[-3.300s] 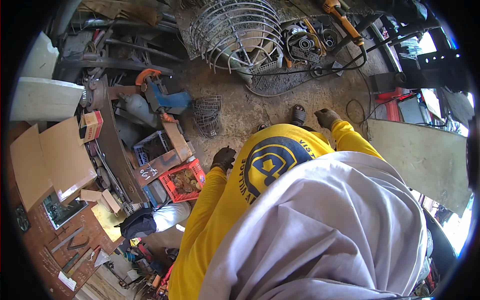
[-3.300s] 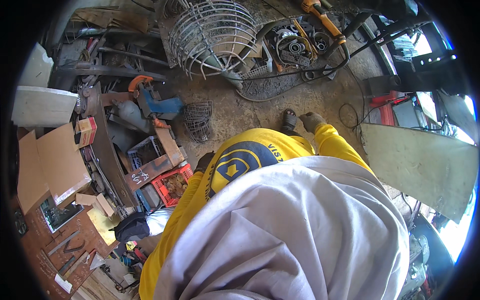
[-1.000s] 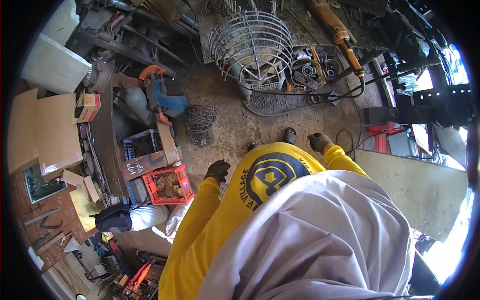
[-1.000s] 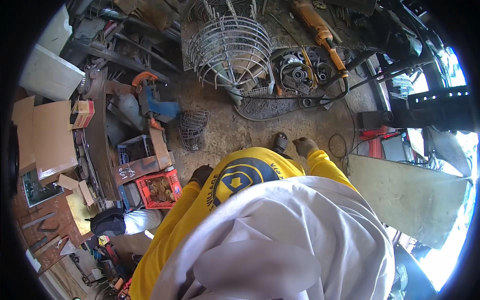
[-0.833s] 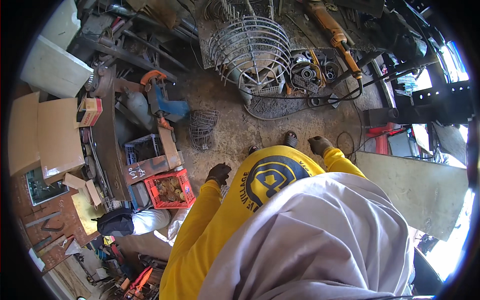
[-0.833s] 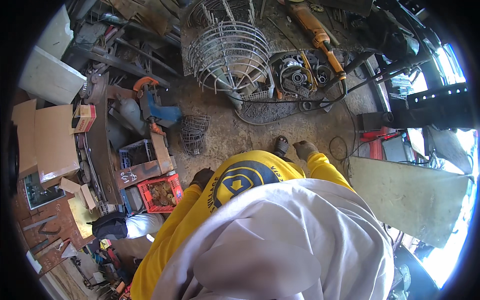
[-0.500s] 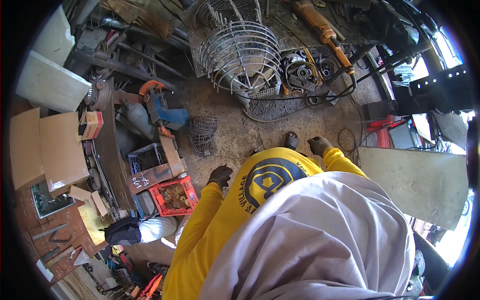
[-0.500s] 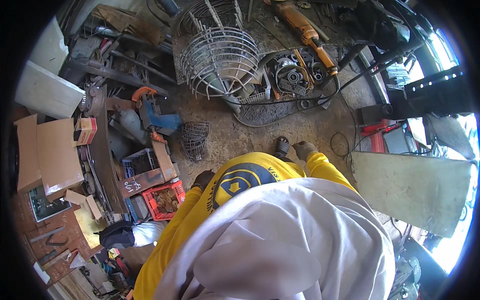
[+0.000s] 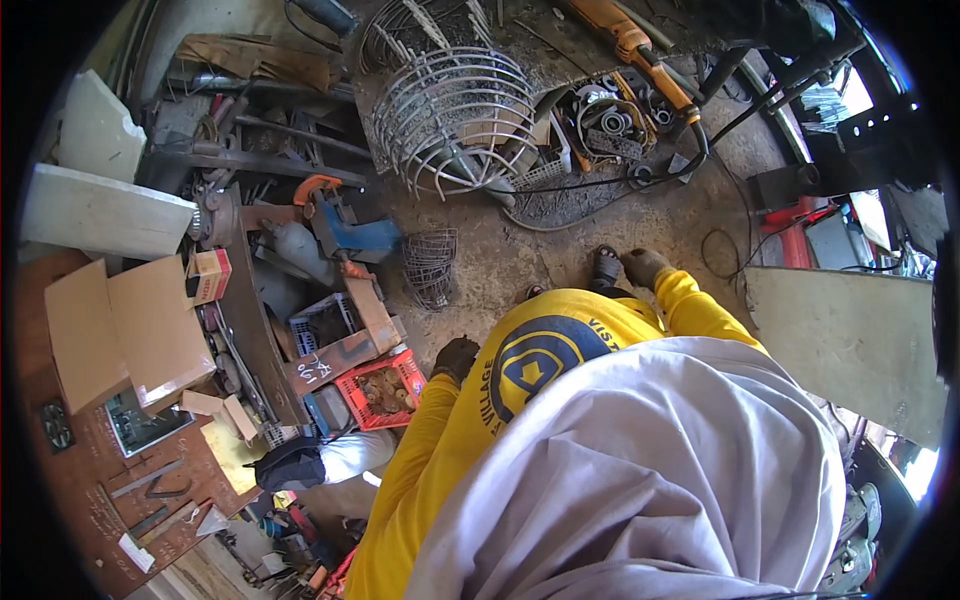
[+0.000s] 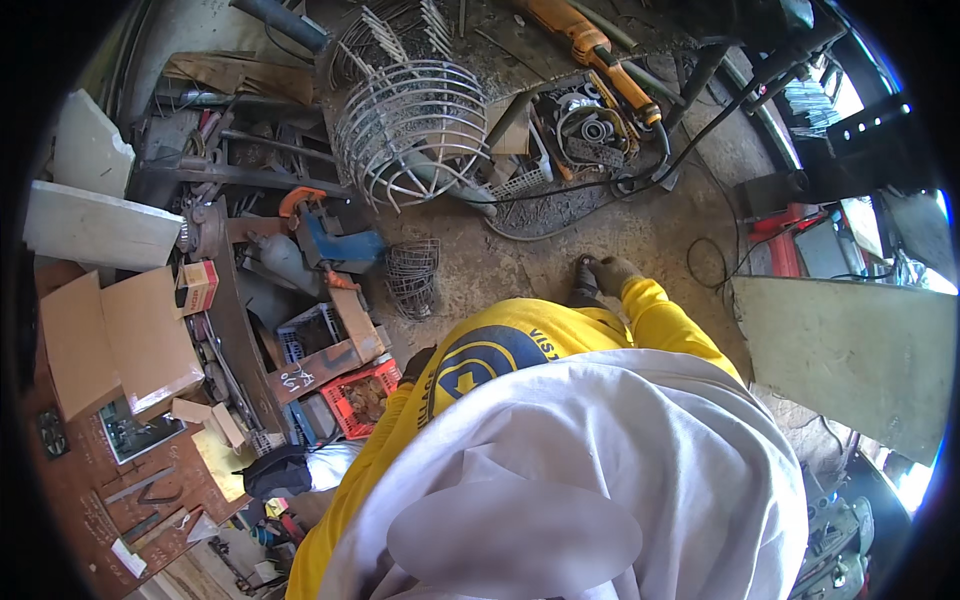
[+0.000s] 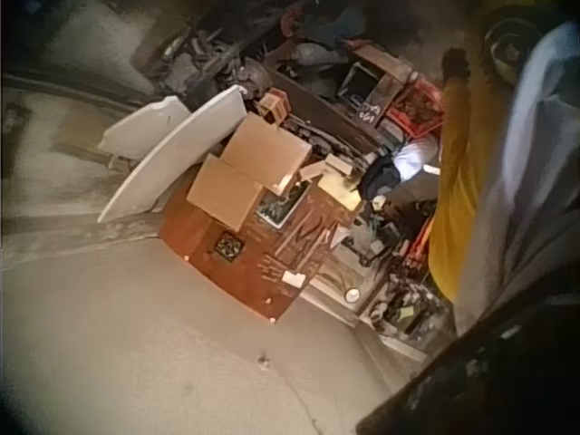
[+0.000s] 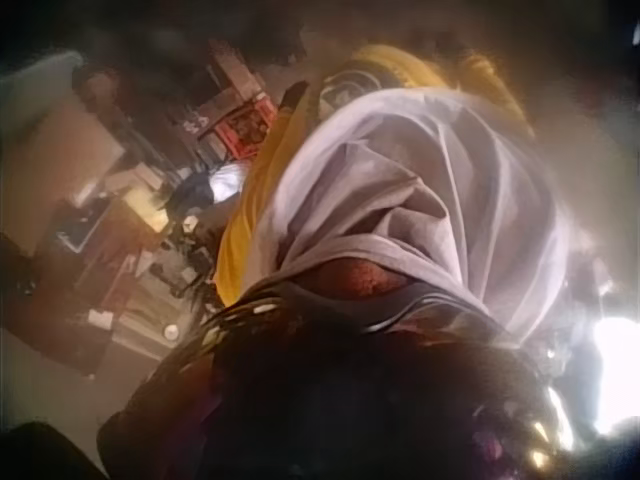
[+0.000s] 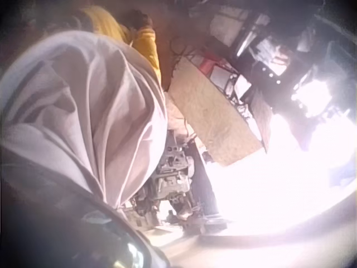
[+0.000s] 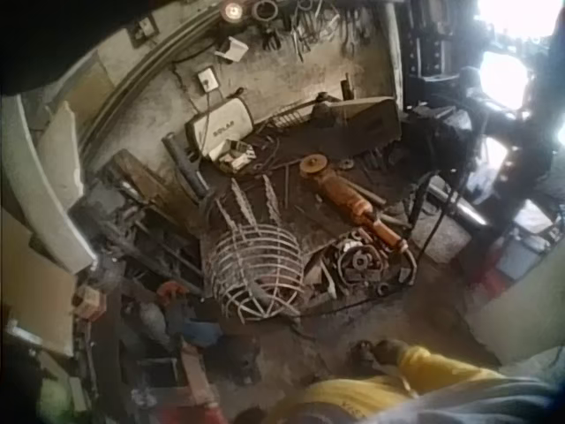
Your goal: The person positions metal rods against a circular wire cage and welds them in place using a welding tool while wearing protective gloves.
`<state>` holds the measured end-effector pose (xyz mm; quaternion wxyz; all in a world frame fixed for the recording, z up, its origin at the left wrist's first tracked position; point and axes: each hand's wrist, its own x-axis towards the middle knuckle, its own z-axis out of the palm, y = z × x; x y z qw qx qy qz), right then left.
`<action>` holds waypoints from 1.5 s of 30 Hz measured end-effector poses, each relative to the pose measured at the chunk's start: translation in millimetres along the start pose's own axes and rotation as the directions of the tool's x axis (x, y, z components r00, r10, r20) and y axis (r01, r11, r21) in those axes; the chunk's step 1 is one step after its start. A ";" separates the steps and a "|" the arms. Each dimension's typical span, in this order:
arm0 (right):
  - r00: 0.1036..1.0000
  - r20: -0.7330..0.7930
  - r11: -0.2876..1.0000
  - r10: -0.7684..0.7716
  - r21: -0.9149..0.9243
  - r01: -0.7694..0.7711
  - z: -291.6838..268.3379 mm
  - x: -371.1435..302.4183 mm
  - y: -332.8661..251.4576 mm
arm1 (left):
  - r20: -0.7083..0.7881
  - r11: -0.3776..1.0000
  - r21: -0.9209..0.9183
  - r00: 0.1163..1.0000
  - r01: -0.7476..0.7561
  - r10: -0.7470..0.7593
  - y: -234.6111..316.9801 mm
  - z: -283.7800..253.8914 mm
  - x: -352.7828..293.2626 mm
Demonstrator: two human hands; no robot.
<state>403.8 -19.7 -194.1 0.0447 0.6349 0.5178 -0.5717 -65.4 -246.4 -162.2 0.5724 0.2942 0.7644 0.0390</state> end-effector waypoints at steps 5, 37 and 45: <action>0.986 0.121 0.644 -0.115 0.765 -0.019 -8.6 -18.8 -105.5 | 0.083 0.663 0.606 0.864 -0.440 0.497 -64.3 0.4 21.7; 0.706 -0.014 -0.037 -0.708 0.999 -0.018 -14.6 -23.6 -267.5 | -0.120 0.967 0.255 0.992 -0.015 0.047 28.2 16.7 -11.5; 0.643 0.154 0.119 -0.751 0.988 -0.097 -30.3 -31.8 -262.5 | -0.159 0.988 0.153 0.987 0.013 0.012 110.1 8.8 -53.3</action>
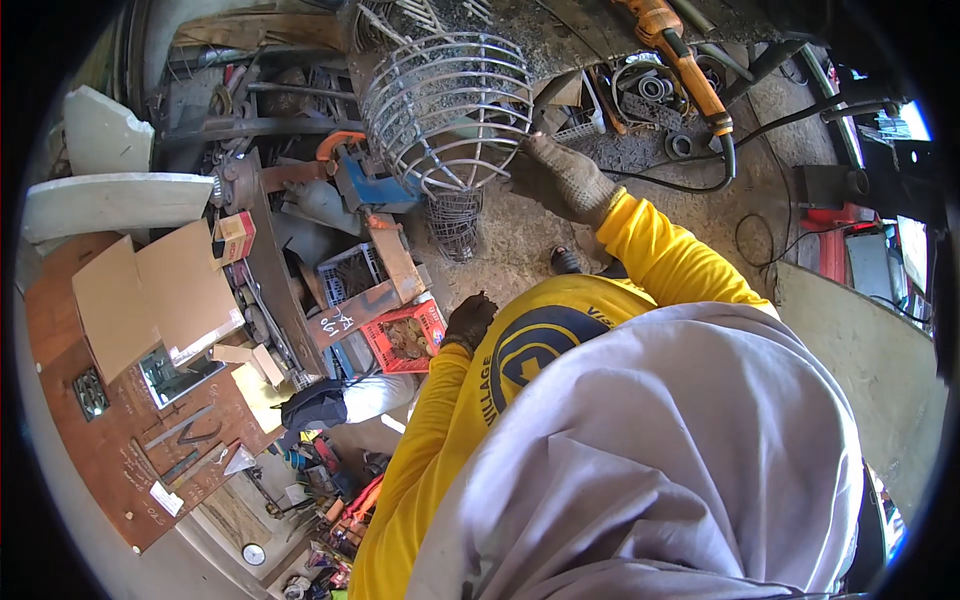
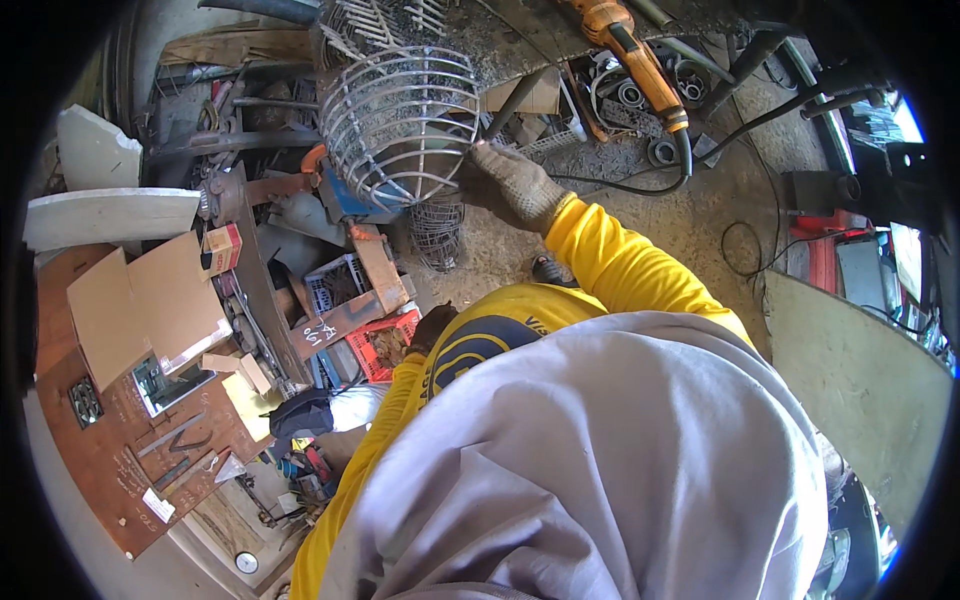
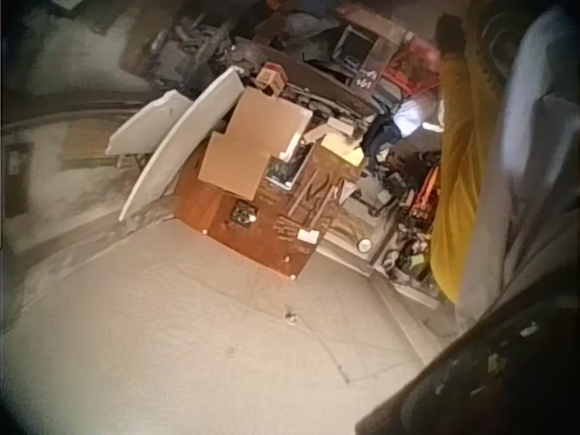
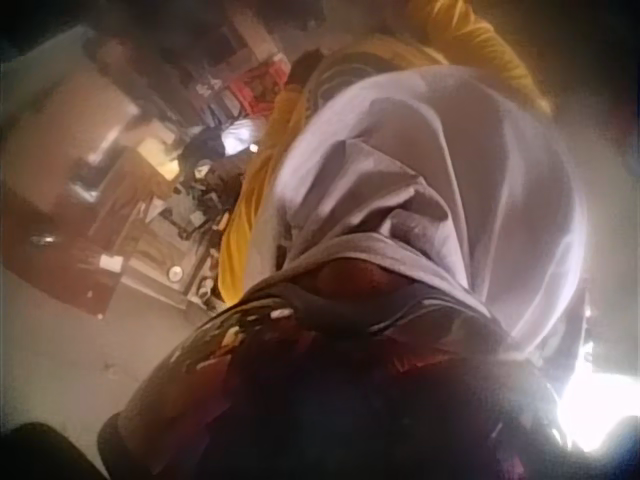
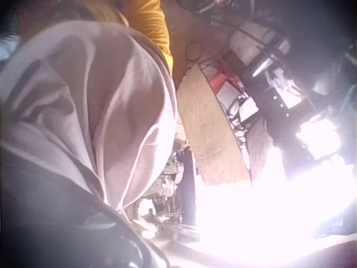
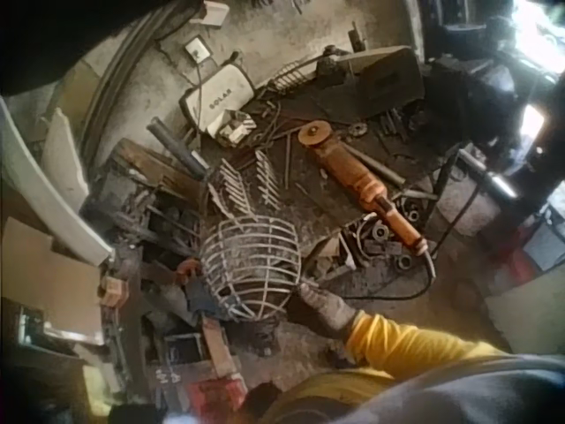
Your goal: The person positions metal rods against a circular wire cage and welds them in place using a welding tool while wearing protective gloves.
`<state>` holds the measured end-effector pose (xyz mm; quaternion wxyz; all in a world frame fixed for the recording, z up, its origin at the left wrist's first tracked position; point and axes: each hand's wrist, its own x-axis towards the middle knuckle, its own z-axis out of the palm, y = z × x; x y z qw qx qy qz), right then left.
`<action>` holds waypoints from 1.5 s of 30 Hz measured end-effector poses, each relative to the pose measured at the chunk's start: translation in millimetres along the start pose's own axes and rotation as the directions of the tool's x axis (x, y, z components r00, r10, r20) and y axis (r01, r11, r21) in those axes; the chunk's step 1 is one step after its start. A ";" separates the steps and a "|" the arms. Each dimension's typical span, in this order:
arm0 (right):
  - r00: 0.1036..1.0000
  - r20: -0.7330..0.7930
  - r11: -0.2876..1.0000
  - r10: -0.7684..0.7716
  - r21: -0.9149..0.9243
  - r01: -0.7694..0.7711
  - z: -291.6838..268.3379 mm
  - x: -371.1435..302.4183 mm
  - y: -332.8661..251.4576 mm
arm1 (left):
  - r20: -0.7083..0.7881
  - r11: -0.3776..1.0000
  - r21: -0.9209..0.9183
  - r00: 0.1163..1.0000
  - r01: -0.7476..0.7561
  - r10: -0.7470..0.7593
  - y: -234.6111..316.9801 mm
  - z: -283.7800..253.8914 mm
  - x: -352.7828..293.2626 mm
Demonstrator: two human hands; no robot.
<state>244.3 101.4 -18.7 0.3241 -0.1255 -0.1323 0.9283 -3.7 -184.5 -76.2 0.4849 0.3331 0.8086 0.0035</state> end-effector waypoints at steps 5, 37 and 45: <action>0.945 -0.324 0.952 -0.049 -0.301 -0.054 -7.5 -8.4 -6.2 | 0.009 0.987 0.069 0.989 -0.147 0.147 -37.7 23.4 15.9; 0.899 -0.052 -0.065 -0.436 -0.994 -0.089 22.7 -58.5 -0.8 | 0.095 0.989 0.094 0.990 -0.116 0.107 -79.6 -19.7 91.4; 0.762 -0.264 0.409 -0.591 -0.912 0.002 16.5 -49.0 12.8 | 0.261 0.987 0.128 0.963 -0.100 0.064 -53.4 -57.2 103.8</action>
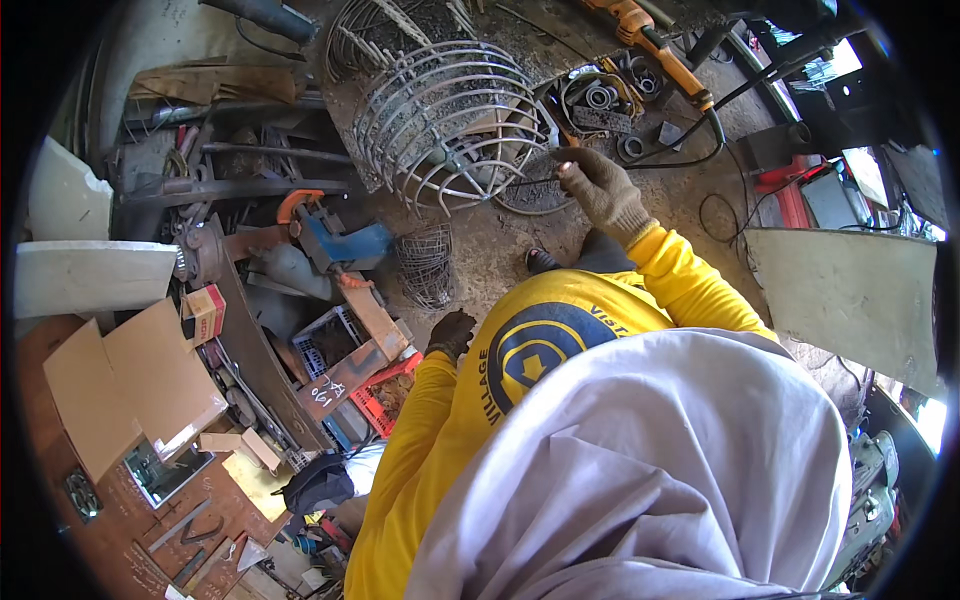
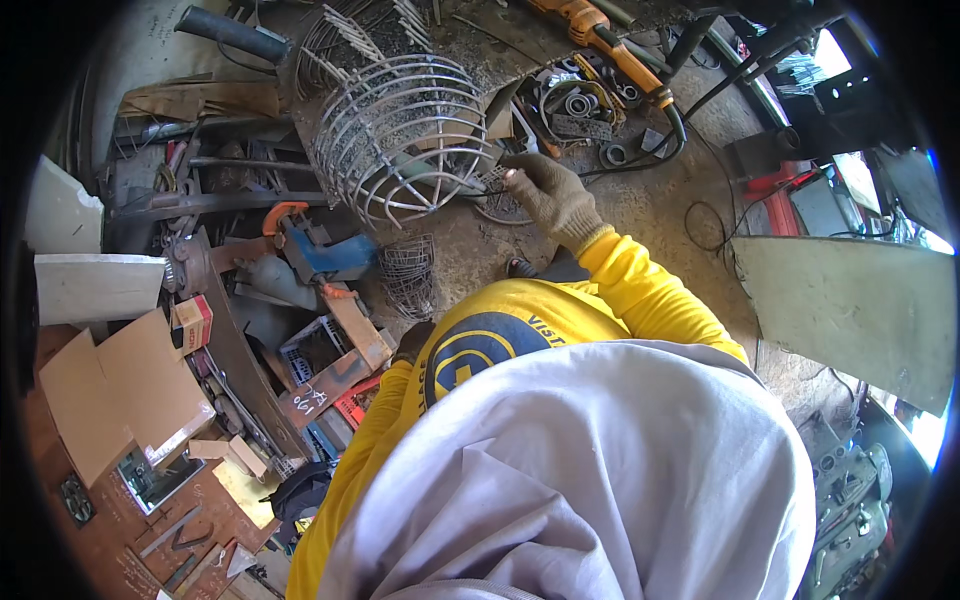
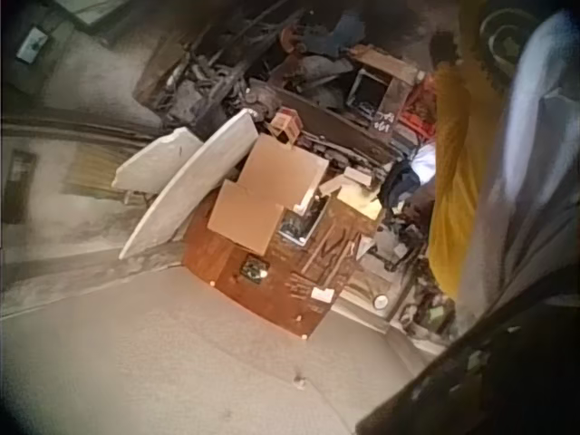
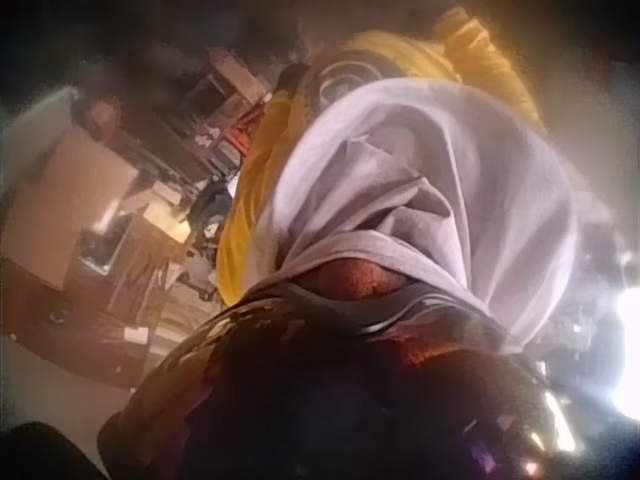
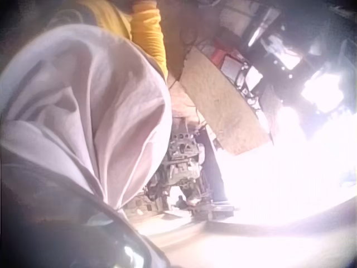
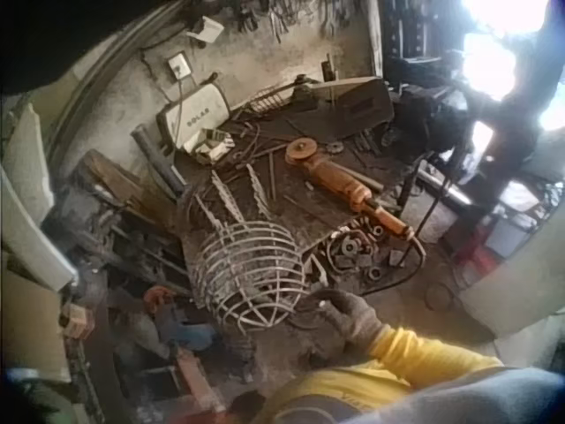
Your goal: The person positions metal rods against a circular wire cage and welds them in place using a welding tool while wearing protective gloves.
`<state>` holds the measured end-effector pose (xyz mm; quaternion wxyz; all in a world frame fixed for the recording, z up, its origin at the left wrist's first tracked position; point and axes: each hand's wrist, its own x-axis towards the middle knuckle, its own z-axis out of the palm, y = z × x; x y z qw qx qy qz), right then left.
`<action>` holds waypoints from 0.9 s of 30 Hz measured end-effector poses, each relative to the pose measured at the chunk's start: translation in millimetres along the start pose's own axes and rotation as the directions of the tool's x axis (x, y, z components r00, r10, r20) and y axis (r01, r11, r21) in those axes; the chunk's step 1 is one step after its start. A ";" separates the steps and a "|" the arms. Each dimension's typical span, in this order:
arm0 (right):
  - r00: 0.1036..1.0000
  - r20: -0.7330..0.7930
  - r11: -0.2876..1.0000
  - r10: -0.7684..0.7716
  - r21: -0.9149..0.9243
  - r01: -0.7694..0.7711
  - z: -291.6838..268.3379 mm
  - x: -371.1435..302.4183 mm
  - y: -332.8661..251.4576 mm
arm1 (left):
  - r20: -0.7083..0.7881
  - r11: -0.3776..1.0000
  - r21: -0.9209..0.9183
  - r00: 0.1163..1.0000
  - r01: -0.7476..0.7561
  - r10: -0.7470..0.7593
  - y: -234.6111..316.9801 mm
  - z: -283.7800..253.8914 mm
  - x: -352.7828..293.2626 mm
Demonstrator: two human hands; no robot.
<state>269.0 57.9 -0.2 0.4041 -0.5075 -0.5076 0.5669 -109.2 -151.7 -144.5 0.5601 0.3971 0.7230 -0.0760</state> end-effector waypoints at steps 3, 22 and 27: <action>0.996 -0.071 0.999 -0.049 -0.001 0.049 -2.4 9.6 -12.7 | -0.016 0.999 -0.028 0.999 0.034 -0.034 6.7 -2.4 -3.0; 0.825 0.330 0.774 -0.459 -0.306 0.554 -20.8 83.7 -35.9 | -0.356 0.988 -0.040 0.926 -0.147 0.123 55.2 79.9 -30.2; 0.788 0.345 0.701 -0.510 -0.363 0.613 -23.6 90.4 -32.3 | -0.153 0.869 0.463 0.949 -0.176 0.274 95.2 57.2 -51.4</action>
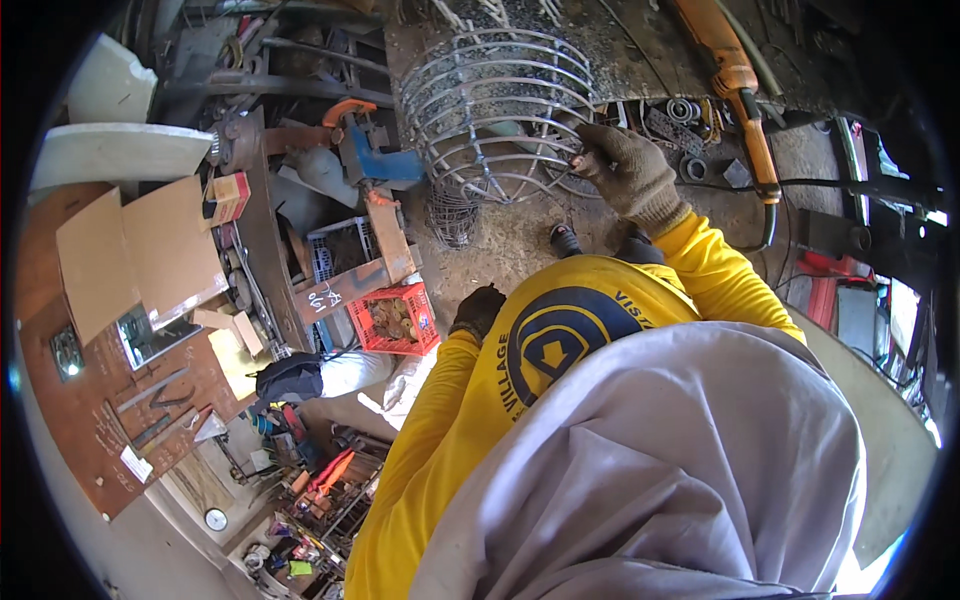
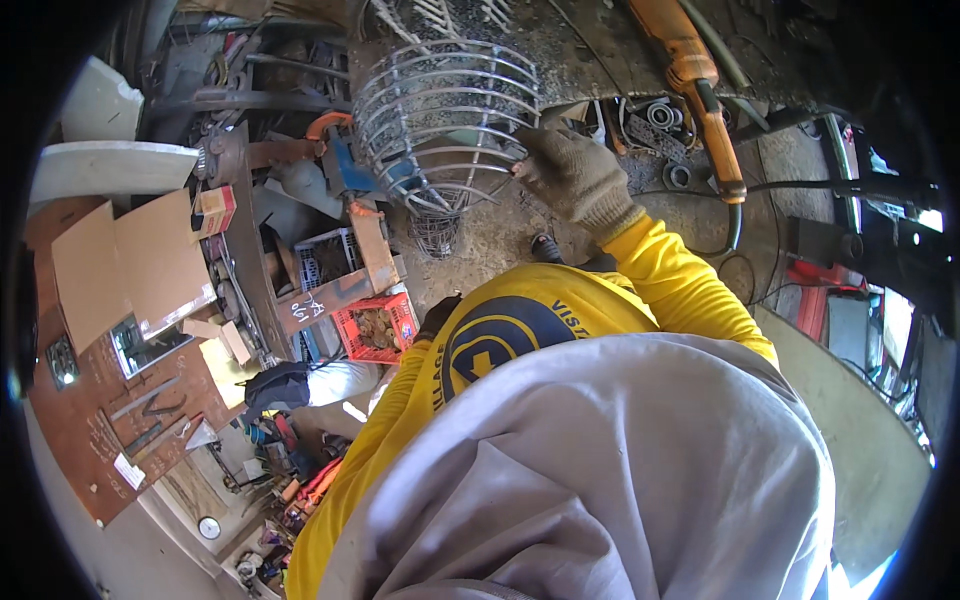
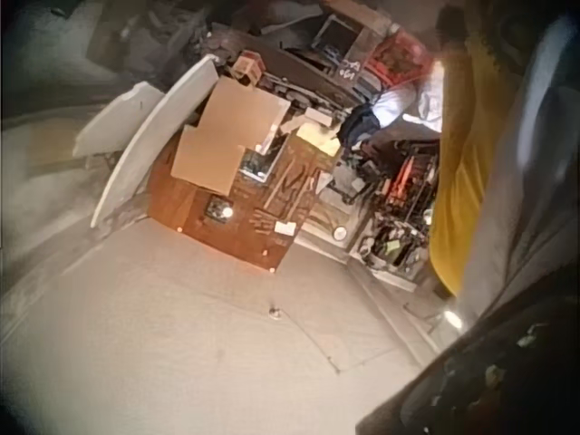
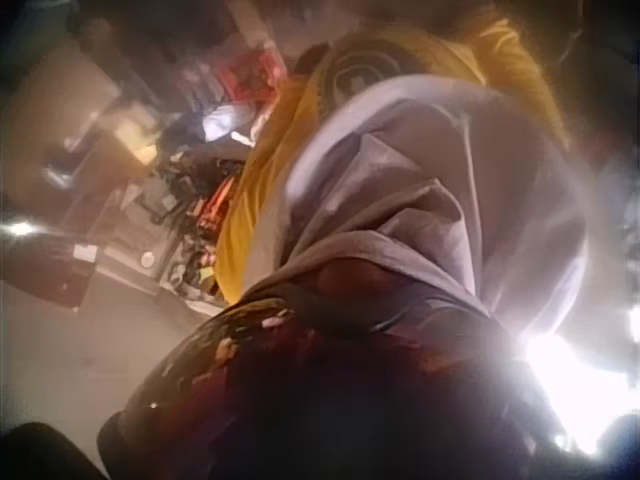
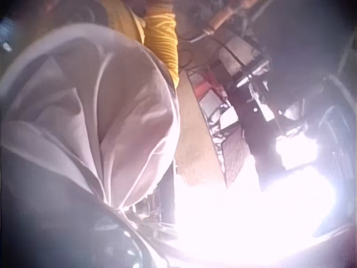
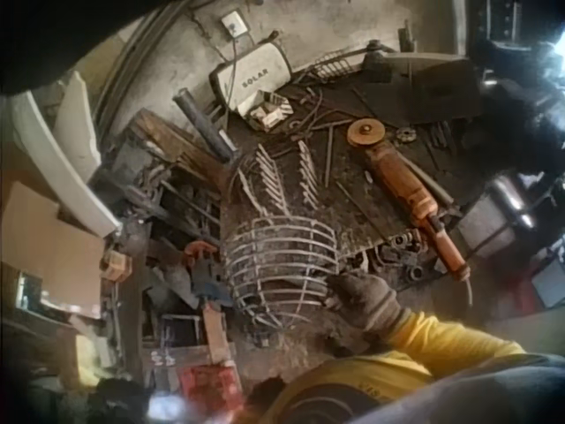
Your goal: The person positions metal rods against a circular wire cage and welds them in place using a welding tool while wearing protective gloves.
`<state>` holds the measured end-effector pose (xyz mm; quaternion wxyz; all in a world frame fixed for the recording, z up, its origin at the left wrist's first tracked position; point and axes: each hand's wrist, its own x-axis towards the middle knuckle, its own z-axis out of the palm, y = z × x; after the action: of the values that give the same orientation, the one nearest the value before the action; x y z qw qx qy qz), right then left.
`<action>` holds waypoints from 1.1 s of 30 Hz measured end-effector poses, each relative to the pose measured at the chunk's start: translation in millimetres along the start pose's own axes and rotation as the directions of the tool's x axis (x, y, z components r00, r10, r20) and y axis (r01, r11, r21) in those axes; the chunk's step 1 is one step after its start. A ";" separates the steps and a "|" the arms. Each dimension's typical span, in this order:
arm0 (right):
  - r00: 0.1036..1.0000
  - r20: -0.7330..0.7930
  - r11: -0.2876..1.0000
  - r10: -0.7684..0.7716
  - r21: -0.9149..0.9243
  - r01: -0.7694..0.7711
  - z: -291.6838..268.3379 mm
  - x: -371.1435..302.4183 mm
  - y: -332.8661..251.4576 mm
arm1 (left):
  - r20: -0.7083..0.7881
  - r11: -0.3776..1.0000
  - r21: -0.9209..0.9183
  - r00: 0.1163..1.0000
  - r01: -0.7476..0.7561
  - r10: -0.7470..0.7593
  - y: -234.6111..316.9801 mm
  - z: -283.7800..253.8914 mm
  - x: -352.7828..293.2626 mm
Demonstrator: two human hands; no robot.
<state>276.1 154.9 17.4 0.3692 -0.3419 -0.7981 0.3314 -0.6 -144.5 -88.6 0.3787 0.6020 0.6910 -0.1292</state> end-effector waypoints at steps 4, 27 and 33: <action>1.000 0.013 1.000 0.012 0.001 -0.012 1.0 2.8 -12.4 | -0.094 1.000 0.000 0.995 -0.017 0.017 -13.2 25.2 -15.4; 0.995 -0.011 0.995 0.095 -0.028 -0.095 20.2 -10.0 -8.7 | 0.054 0.829 -0.521 0.977 0.204 -0.206 -18.5 22.6 -6.6; 0.983 -0.029 0.981 0.183 0.074 -0.180 22.9 -14.1 -5.1 | 0.026 0.874 -0.450 0.981 0.182 -0.191 -11.5 7.2 -9.5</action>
<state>262.8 134.6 4.7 0.3634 -0.4056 -0.7446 0.3860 -8.7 -158.8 -90.2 0.4868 0.4297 0.7605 0.0044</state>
